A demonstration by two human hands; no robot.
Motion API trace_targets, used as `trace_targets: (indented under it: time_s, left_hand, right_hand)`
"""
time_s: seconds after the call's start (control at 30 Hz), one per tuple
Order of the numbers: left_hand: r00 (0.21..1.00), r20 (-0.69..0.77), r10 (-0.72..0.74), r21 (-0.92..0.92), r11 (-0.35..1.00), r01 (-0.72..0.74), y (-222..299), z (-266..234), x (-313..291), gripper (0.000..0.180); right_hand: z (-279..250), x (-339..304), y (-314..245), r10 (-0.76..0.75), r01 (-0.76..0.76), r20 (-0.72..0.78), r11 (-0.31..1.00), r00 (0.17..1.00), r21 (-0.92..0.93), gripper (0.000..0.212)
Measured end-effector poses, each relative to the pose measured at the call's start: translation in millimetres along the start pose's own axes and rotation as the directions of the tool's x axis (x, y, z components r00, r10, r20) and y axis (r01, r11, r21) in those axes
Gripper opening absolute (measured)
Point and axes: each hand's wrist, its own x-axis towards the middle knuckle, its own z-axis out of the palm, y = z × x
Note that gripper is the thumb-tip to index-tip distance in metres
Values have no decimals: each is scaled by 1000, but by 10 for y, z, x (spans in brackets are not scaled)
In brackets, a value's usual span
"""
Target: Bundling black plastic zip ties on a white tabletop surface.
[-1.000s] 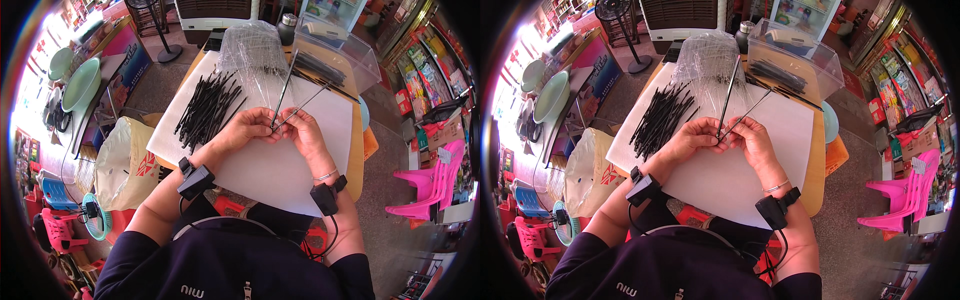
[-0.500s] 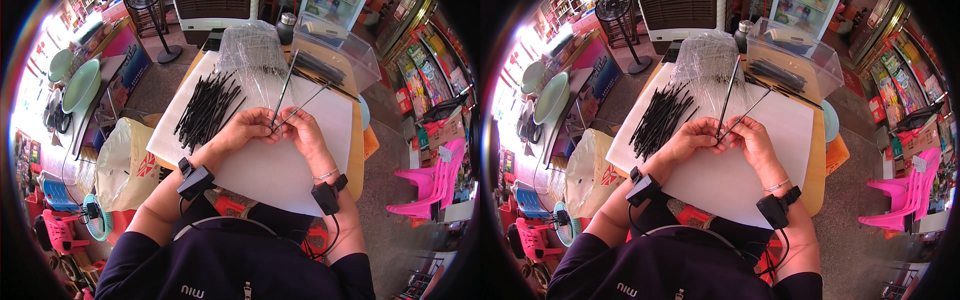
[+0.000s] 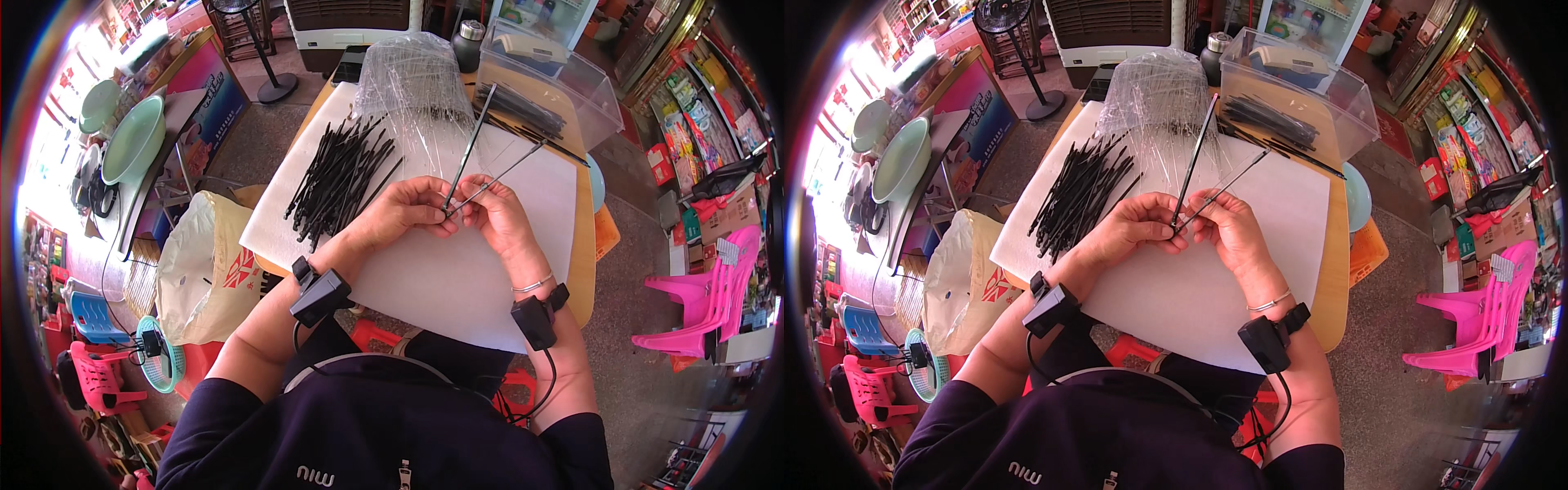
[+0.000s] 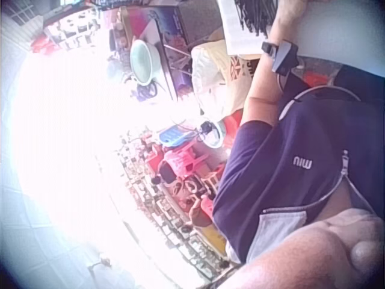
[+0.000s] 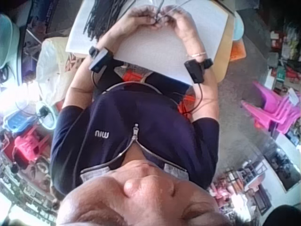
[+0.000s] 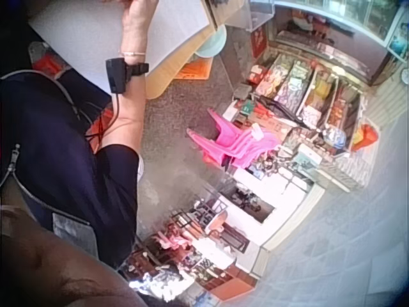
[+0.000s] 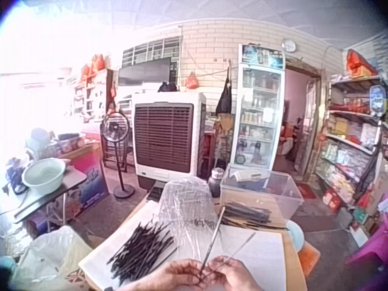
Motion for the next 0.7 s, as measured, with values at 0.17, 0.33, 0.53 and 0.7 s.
trace_targets:
  time_s: [0.17, 0.33, 0.53, 0.7]
  left_hand:
    - [1000, 2, -1, -26, 1000, 1, 21, 23, -8, 26]
    - [998, -69, 0, 5, 1000, 0, 42, 91, -5, 16]
    - [969, -244, 23, 105, 994, 3, 6, 66, -24, 9]
    - [965, -255, 65, 136, 990, -31, 50, 148, -19, 8]
  right_hand:
    - [-20, 11, -2, 15, -15, -4, 1000, 1000, 6, 13]
    - [21, -7, -10, -1, -1, -40, 999, 999, -50, 12]
    - [169, -142, -167, -32, 48, 92, 983, 995, -177, 22]
    - [197, -171, -159, -93, 141, 191, 956, 977, -256, 24]
